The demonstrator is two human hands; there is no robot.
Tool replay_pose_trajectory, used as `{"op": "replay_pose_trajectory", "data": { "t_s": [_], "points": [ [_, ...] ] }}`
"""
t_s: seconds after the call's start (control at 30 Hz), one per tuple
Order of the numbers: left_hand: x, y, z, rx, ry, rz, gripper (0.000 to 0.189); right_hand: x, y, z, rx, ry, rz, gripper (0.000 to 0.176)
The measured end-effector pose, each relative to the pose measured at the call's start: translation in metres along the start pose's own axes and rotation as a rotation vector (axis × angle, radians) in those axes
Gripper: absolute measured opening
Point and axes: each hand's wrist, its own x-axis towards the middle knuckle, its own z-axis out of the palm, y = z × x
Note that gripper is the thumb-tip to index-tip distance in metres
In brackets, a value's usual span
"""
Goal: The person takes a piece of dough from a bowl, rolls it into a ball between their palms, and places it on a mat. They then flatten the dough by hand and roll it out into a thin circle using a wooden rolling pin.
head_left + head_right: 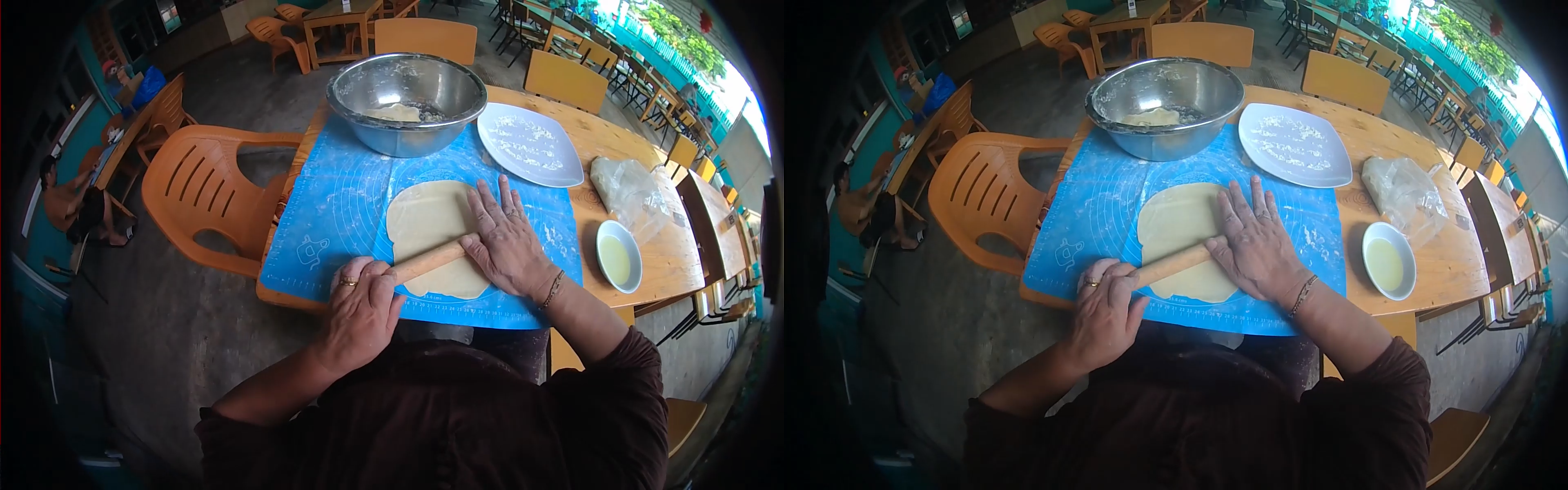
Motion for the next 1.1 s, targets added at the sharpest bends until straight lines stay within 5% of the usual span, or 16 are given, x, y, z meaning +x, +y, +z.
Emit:
{"op": "replay_pose_trajectory", "data": {
  "t_s": [0.17,0.3,0.6,0.9,1.1],
  "points": [
    [0.005,0.000,-0.008,0.101,-0.236,-0.046,0.083,0.023,-0.004,0.004,-0.130,-0.014,0.026,0.074],
    [0.022,-0.012,-0.003,0.291,-0.238,-0.171,0.098,0.054,-0.001,0.020,-0.186,0.082,0.001,0.073],
    [0.047,-0.056,0.003,0.384,-0.254,-0.398,0.080,0.091,-0.004,0.036,-0.190,0.131,0.168,0.078],
    [0.078,-0.086,-0.003,0.385,-0.402,-0.570,0.068,0.109,-0.010,0.030,-0.101,-0.052,0.407,0.080],
    [0.107,-0.106,-0.003,0.451,-0.472,-0.651,0.061,0.112,-0.016,0.034,-0.176,0.131,0.431,0.081]
  ]
}}
